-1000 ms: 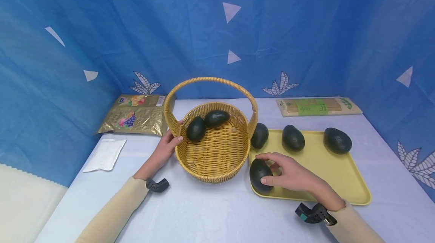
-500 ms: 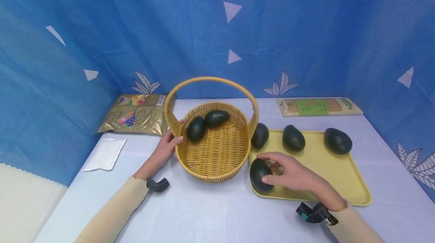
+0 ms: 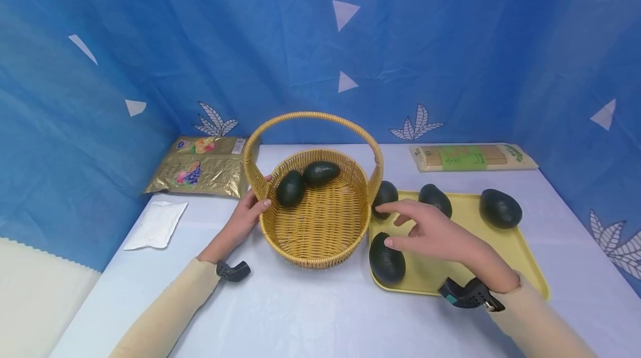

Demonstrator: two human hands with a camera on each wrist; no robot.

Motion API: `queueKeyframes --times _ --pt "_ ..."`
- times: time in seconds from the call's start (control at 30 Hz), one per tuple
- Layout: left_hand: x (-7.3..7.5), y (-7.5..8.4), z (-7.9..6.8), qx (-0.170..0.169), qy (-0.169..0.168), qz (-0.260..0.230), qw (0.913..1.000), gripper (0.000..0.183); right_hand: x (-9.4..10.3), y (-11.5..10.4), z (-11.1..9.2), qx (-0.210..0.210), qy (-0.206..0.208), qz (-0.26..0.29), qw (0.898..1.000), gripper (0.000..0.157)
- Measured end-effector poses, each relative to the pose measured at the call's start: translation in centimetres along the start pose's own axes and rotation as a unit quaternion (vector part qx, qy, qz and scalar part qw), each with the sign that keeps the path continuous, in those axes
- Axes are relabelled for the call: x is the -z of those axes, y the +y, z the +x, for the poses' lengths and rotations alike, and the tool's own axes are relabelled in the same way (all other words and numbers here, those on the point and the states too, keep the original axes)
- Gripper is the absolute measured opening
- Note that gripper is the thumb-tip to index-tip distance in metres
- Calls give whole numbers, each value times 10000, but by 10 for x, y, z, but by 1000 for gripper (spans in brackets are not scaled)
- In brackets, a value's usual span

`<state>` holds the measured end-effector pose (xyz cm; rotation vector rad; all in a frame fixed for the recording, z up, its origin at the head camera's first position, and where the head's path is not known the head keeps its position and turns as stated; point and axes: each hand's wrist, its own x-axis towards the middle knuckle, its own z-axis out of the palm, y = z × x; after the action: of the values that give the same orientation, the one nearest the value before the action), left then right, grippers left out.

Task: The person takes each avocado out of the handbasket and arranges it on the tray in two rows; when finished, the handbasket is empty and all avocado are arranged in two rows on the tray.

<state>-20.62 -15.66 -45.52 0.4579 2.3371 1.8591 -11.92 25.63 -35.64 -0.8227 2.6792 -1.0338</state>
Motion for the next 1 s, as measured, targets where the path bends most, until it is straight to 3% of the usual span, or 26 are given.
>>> queueKeyframes --times 0.2,0.43,0.73,1.0 --pt "1 -2 1 -75 -17 -46 10000 62 4 -29 27 479 -96 -506 9975 51" --pt "0 -3 2 -65 0 -65 10000 62 -9 -56 70 965 -422 -1133 9880 50" --pt "0 -1 1 -22 -33 -33 10000 62 -25 -67 128 798 -487 -1369 9862 53" --pt "0 -2 1 -59 -15 -51 10000 63 -34 -63 166 198 -610 -1477 9870 53"
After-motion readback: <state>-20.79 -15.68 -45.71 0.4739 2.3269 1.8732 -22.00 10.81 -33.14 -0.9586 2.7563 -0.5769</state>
